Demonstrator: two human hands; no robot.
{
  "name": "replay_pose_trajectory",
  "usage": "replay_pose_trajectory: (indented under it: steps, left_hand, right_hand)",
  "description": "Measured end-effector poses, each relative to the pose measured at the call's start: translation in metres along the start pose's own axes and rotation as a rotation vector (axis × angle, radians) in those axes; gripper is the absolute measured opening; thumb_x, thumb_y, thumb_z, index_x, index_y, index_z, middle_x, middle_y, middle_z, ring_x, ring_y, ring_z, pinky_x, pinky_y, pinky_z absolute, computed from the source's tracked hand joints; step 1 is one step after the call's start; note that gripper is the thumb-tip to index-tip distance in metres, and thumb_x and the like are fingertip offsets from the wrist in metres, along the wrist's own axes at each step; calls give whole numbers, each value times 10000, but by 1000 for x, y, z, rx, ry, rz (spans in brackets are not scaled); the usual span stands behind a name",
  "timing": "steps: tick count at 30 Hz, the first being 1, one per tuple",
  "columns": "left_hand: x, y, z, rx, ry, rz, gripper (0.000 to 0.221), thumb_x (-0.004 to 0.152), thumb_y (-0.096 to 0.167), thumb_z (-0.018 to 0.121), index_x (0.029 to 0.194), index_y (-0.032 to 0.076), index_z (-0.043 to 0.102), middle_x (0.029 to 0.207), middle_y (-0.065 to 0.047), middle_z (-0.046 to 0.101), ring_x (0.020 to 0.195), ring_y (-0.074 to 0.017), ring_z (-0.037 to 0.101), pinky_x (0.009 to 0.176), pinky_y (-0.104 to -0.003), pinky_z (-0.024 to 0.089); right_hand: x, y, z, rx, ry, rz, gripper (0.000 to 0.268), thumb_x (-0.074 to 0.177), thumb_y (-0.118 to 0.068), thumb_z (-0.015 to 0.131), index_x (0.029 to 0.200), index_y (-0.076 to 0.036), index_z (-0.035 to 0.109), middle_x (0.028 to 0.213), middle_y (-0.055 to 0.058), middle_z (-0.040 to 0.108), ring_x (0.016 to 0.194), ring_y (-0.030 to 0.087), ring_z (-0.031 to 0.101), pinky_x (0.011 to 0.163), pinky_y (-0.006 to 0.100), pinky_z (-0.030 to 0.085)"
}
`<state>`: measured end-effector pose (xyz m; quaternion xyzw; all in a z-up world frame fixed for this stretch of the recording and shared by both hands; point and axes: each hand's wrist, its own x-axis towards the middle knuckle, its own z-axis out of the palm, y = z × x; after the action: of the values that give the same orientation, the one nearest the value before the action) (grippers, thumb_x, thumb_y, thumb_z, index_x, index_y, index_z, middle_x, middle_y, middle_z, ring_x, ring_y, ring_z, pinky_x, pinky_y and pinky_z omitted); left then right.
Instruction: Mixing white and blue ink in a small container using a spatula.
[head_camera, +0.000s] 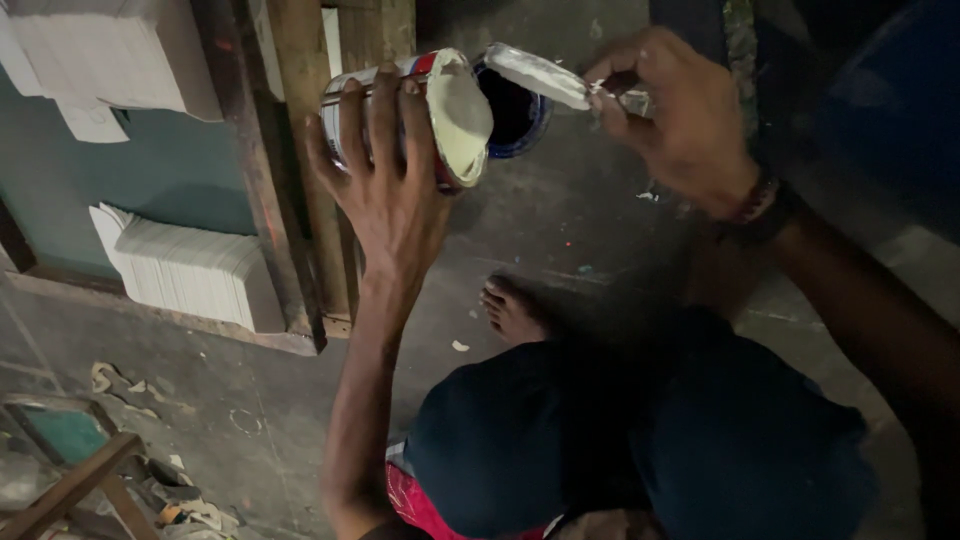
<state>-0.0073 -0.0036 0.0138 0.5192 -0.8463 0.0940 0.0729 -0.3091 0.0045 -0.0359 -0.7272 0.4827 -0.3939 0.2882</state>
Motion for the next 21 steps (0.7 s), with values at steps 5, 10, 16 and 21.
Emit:
replay_pose_trajectory:
  steps: [5,10,16,21]
  left_hand:
    - [-2,-3,1,-21,-8,1,878,898,347,930,1549,82,405,1600,-137,431,1501,-378,373,1249,-678,207]
    - [-2,-8,6,-65,15,-22,1005,862,471,985,1569,94,378,1601,-135,427,1497,-380,371,1242,-675,215]
    - [-3,-7,10,-147,53,-67,1028,852,482,994,1563,99,358,1591,-123,422,1498,-366,374,1240,-657,256]
    - [-1,-8,7,-165,25,-106,1075,779,477,1000,1567,94,376,1568,-128,442,1477,-370,393,1212,-651,281]
  right_hand:
    - [6,-1,2,100,1,-67,165,1113,-3,713,1223,25,594,1177,152,687,1022,217,741,847,284,621]
    - [11,-3,3,39,3,-87,179,1136,-13,756,1215,18,599,1141,139,694,976,215,729,826,302,611]
    - [17,-14,0,-3,4,-123,193,1097,26,763,1208,9,606,1126,132,688,978,240,712,820,325,584]
    - [17,-13,4,33,-21,-71,217,1079,36,798,1178,15,607,1099,133,692,930,222,713,762,314,571]
